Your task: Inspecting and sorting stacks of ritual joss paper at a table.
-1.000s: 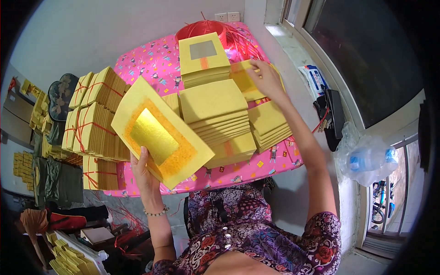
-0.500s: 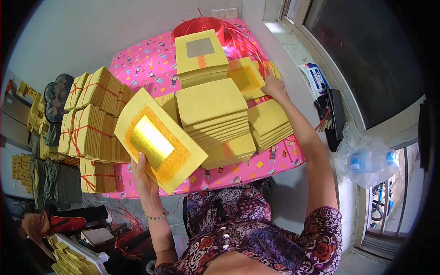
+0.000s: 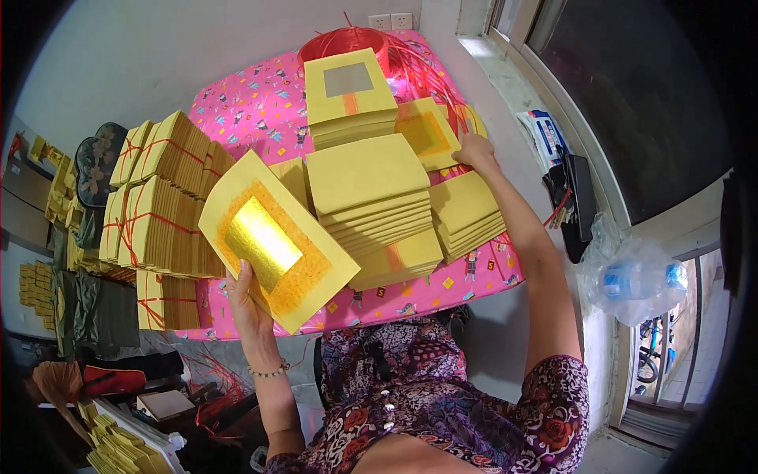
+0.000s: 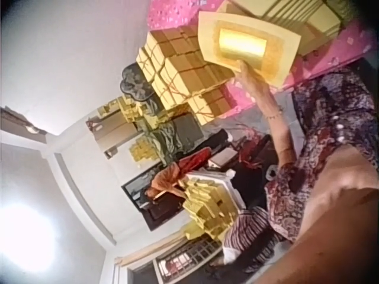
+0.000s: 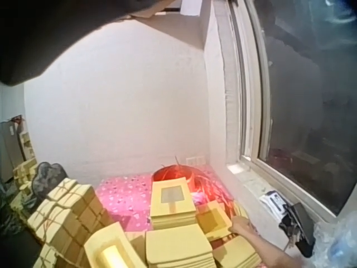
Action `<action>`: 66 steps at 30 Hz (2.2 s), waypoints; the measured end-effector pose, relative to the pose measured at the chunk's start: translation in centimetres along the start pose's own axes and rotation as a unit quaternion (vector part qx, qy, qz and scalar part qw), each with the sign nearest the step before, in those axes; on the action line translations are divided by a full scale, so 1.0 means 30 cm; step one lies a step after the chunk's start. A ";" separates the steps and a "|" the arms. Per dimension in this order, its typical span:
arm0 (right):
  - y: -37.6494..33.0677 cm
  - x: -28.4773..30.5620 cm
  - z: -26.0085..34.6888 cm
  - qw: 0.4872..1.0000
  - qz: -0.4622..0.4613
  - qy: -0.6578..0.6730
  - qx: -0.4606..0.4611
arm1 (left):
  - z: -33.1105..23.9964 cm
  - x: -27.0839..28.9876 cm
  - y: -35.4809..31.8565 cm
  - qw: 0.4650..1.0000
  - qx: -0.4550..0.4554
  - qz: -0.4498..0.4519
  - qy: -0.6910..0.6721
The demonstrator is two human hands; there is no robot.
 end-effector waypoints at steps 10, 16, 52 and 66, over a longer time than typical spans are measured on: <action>-0.018 0.040 0.010 1.000 -0.004 0.009 -0.010 | 0.002 0.003 0.005 1.000 0.002 0.000 0.003; 0.002 0.020 -0.014 1.000 0.001 0.014 -0.019 | 0.005 -0.012 0.004 1.000 0.003 0.009 -0.002; -0.797 0.357 0.520 0.708 -0.068 0.642 0.286 | -0.049 -0.112 -0.039 0.988 -0.136 0.060 0.048; -1.053 0.253 0.796 0.766 -0.183 0.371 0.492 | -0.055 0.044 -0.148 0.990 -0.135 -0.017 0.047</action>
Point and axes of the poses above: each hand's wrist, its own y-axis towards the middle knuckle, its own x-axis out of the back of the hand, z = x × y, the point moved 6 cm from there along y, towards the middle knuckle, and after that the axes turned 13 degrees about x, right-handed, at the moved point
